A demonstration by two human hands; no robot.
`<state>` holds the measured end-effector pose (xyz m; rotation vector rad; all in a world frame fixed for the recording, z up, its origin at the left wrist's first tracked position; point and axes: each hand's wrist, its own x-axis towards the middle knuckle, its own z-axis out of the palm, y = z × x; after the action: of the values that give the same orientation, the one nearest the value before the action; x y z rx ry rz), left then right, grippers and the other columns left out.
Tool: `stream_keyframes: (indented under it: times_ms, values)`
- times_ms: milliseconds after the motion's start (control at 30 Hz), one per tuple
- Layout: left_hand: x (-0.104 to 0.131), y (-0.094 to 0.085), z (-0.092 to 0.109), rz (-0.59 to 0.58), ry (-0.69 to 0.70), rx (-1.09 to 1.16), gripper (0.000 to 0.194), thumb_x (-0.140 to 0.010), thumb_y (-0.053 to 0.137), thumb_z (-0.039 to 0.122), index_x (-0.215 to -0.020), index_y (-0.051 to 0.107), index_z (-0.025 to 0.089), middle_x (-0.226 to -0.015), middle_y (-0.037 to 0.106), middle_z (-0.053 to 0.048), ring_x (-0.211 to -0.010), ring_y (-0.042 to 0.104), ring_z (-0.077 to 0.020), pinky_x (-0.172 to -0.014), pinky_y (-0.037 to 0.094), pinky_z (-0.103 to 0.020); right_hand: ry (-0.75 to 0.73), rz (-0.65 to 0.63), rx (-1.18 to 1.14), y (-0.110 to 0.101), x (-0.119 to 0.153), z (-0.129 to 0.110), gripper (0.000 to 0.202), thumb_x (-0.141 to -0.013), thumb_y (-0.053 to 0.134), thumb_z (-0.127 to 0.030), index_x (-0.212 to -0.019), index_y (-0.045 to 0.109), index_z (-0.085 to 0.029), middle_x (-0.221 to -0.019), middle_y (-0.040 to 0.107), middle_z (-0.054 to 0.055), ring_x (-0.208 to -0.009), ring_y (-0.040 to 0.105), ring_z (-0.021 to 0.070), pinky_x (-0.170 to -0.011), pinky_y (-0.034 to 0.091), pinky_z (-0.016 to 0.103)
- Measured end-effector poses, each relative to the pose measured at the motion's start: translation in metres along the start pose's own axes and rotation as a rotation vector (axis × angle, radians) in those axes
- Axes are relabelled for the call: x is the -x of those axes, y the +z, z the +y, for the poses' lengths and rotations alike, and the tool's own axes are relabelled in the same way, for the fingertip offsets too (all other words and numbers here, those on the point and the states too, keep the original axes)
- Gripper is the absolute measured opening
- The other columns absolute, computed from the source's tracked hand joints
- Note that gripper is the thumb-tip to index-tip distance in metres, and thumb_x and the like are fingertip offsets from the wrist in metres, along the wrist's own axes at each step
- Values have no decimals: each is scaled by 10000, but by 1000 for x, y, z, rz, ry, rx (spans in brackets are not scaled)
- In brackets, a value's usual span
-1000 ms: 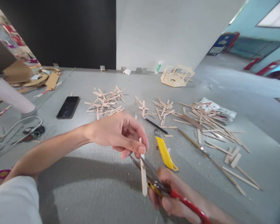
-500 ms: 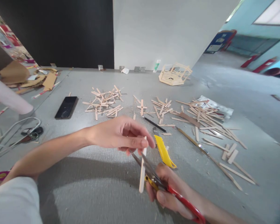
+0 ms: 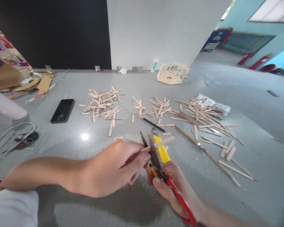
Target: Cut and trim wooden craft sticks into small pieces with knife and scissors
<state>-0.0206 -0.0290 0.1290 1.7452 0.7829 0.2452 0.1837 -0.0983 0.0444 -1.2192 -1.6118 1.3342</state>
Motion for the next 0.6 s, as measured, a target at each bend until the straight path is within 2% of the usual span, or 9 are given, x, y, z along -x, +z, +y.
stream_keyframes:
  times_ms: [167,267,367,500,600]
  values:
    - [-5,3,-5,-185,-62,238,495,-1059,279,489,-862,578,148,-577,511,34,-509,460,-67,-507,397,-156,-179,-39,-128,3,4,3,295,-969,485,-512,-932,493,-219,-771,512,-3,-530,399,85,-456,362,216]
    - [-5,4,-6,-281,-86,288,519,-1052,289,515,-843,586,144,-596,490,29,-519,438,-69,-502,383,-160,-169,-102,-152,2,6,5,264,-981,483,-468,-922,539,-217,-760,500,0,-557,430,99,-475,388,219]
    - [-6,4,-6,-329,-98,333,533,-1040,300,548,-836,583,146,-597,468,34,-515,416,-69,-494,360,-162,-139,-121,-136,1,9,10,258,-979,488,-459,-939,567,-217,-779,529,19,-615,476,121,-524,426,233]
    - [-8,6,-8,-333,-97,343,524,-1040,308,542,-847,592,146,-595,483,30,-518,429,-73,-495,360,-169,-142,-115,-94,2,12,14,262,-976,485,-461,-906,544,-215,-826,585,39,-662,519,132,-579,451,249]
    - [-10,4,-7,-196,-60,289,493,-1046,311,512,-856,588,150,-568,484,39,-496,428,-72,-483,361,-174,-163,-40,-11,-2,6,8,304,-978,449,-494,-908,537,-211,-756,591,21,-569,486,115,-512,411,244]
